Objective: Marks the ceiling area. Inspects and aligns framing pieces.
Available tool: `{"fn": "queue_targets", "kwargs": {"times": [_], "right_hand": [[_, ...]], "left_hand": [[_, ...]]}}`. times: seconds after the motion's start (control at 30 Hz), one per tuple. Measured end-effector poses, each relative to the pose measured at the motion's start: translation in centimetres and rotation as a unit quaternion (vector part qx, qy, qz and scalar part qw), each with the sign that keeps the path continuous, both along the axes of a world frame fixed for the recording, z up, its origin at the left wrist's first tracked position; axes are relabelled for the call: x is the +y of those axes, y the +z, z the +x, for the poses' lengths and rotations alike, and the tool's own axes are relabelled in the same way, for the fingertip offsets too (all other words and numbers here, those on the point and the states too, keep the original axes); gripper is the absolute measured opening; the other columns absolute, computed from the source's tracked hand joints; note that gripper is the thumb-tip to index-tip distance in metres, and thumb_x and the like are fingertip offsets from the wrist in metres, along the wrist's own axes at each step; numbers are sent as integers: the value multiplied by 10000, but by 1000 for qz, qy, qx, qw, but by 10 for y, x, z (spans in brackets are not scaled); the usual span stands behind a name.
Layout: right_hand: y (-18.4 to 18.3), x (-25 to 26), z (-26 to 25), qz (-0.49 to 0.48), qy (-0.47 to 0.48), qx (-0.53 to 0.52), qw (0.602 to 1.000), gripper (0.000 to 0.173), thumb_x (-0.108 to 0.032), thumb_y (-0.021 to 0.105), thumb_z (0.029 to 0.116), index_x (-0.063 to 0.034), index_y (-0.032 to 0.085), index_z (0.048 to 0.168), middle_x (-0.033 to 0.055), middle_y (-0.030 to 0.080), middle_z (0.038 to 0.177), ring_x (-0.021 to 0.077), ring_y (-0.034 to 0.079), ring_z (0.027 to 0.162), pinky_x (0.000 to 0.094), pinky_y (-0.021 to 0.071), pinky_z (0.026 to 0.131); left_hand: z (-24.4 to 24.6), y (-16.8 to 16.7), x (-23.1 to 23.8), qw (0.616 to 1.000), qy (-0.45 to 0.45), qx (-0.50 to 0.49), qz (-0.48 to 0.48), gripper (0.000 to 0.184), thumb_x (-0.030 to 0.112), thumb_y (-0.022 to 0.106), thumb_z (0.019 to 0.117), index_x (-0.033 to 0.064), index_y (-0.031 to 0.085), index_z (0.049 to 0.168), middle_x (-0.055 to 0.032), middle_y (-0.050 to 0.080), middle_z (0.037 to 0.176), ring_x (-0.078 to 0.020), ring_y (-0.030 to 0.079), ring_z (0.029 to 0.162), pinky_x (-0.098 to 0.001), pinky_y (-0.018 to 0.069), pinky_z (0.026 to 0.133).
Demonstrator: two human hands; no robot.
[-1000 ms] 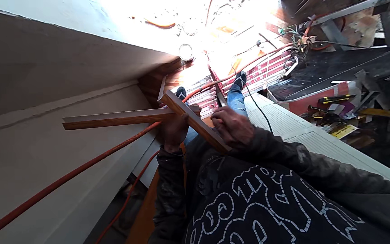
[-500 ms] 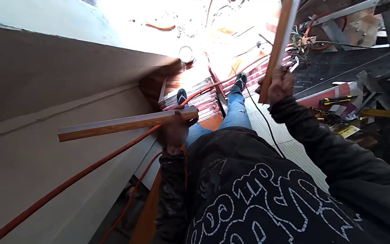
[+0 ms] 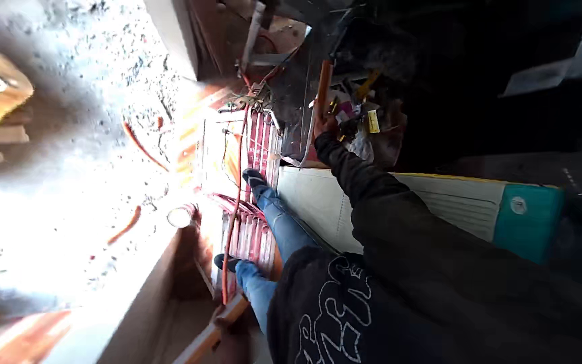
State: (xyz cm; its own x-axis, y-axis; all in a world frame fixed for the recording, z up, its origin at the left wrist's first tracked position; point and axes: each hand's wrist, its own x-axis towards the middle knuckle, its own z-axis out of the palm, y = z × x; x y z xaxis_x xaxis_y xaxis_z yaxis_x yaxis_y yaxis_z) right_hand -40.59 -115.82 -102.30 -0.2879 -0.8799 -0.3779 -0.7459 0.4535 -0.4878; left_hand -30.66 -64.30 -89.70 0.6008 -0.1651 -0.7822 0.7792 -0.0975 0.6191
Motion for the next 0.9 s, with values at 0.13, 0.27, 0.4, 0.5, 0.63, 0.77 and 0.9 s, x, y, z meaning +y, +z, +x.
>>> {"fn": "queue_targets", "kwargs": {"times": [0.13, 0.27, 0.4, 0.5, 0.63, 0.77, 0.9], "right_hand": [[-38, -54, -53, -38, -87, 63, 993, 502, -333, 417, 1105, 47, 574, 1393, 252, 625, 1365, 335, 583, 1314, 462, 424, 1136], [-71, -83, -93, 23, -142, 77, 987, 520, -256, 409, 1111, 56, 396, 1527, 259, 509, 1501, 326, 485, 1421, 429, 362, 1194], [-113, -111, -124, 41, -182, 99, 977, 501, -255, 402, 1113, 51, 440, 1507, 253, 547, 1468, 326, 516, 1398, 429, 383, 1174], [-159, -137, -152, -1, -228, 87, 970, 509, -261, 485, 1084, 6, 454, 1516, 217, 575, 1450, 298, 548, 1366, 422, 408, 1159], [-151, -164, -147, -2, -228, 63, 972, 471, -177, 421, 1107, 94, 429, 1492, 279, 504, 1491, 317, 474, 1423, 376, 351, 1195], [-138, -173, -162, -12, -210, 113, 971, 496, -242, 304, 1126, 89, 546, 1405, 270, 599, 1395, 330, 547, 1360, 403, 391, 1158], [-164, -199, -180, 9, -201, 91, 975, 624, -412, 254, 1127, 47, 635, 1309, 236, 652, 1326, 340, 590, 1307, 478, 434, 1117]], "left_hand": [[10, -11, -28, 997, -74, 35, 13, 338, 295, 338, 1112, 72, 528, 1280, -95, 755, 1150, -263, 769, 928, -413, 662, 743], [21, -24, -57, 987, -134, 72, 53, 343, 296, 321, 1117, 66, 492, 1306, -89, 750, 1166, -260, 763, 966, -428, 656, 764], [33, -31, -96, 968, -201, 110, 98, 338, 275, 305, 1119, 48, 491, 1287, -97, 752, 1152, -254, 762, 967, -420, 655, 770], [44, -43, -117, 956, -249, 120, 101, 316, 255, 325, 1115, 51, 514, 1265, -99, 749, 1163, -253, 755, 995, -424, 650, 789], [51, -53, -153, 943, -275, 106, 153, 250, 167, 337, 1099, 19, 462, 1257, -124, 721, 1167, -274, 751, 973, -441, 654, 737], [50, -47, -181, 938, -281, 105, 171, 215, 104, 357, 1096, -24, 475, 1222, -141, 741, 1105, -273, 764, 905, -430, 661, 678], [50, -50, -189, 935, -296, 109, 161, 215, 113, 397, 1092, -25, 492, 1227, -171, 734, 1114, -304, 759, 931, -458, 660, 693]]}}
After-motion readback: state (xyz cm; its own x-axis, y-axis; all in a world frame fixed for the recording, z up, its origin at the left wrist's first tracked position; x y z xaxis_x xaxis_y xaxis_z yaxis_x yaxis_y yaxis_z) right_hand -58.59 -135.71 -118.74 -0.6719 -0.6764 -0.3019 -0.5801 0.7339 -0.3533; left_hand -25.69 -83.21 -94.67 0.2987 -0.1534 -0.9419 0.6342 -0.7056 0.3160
